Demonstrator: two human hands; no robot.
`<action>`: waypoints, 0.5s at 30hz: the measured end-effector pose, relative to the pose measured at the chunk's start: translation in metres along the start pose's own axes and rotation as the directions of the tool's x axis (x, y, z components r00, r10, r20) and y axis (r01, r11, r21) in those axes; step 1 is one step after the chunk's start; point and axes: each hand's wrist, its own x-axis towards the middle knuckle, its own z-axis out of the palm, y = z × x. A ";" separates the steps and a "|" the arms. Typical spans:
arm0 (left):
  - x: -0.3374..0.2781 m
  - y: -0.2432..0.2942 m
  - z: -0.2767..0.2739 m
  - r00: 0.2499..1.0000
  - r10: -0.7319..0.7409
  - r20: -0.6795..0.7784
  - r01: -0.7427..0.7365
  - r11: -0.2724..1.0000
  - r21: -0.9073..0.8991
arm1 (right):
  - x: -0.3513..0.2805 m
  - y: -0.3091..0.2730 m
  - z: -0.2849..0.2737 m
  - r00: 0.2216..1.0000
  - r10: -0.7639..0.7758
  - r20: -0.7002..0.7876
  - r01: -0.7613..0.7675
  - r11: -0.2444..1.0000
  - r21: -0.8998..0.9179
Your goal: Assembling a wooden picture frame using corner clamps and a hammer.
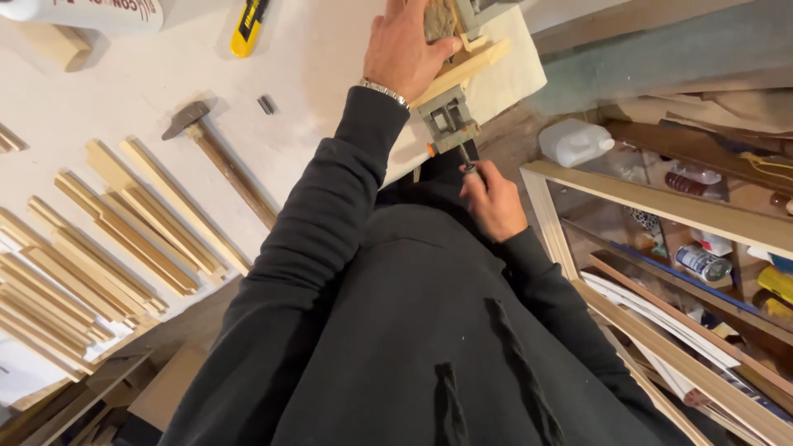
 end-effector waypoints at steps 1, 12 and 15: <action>-0.002 0.005 -0.003 1.000 0.004 -0.017 -0.005 1.000 -0.030 | -0.007 -0.017 0.005 0.966 -0.245 -0.080 0.186 0.880 -0.437; -0.006 -0.003 0.005 0.999 -0.020 0.027 0.020 1.000 0.018 | 0.013 0.019 -0.016 0.922 0.210 0.325 -0.353 0.803 0.480; -0.009 -0.016 0.012 0.999 -0.032 0.015 0.032 0.999 0.017 | 0.012 -0.023 0.004 0.986 0.164 -0.011 -0.164 0.977 -0.139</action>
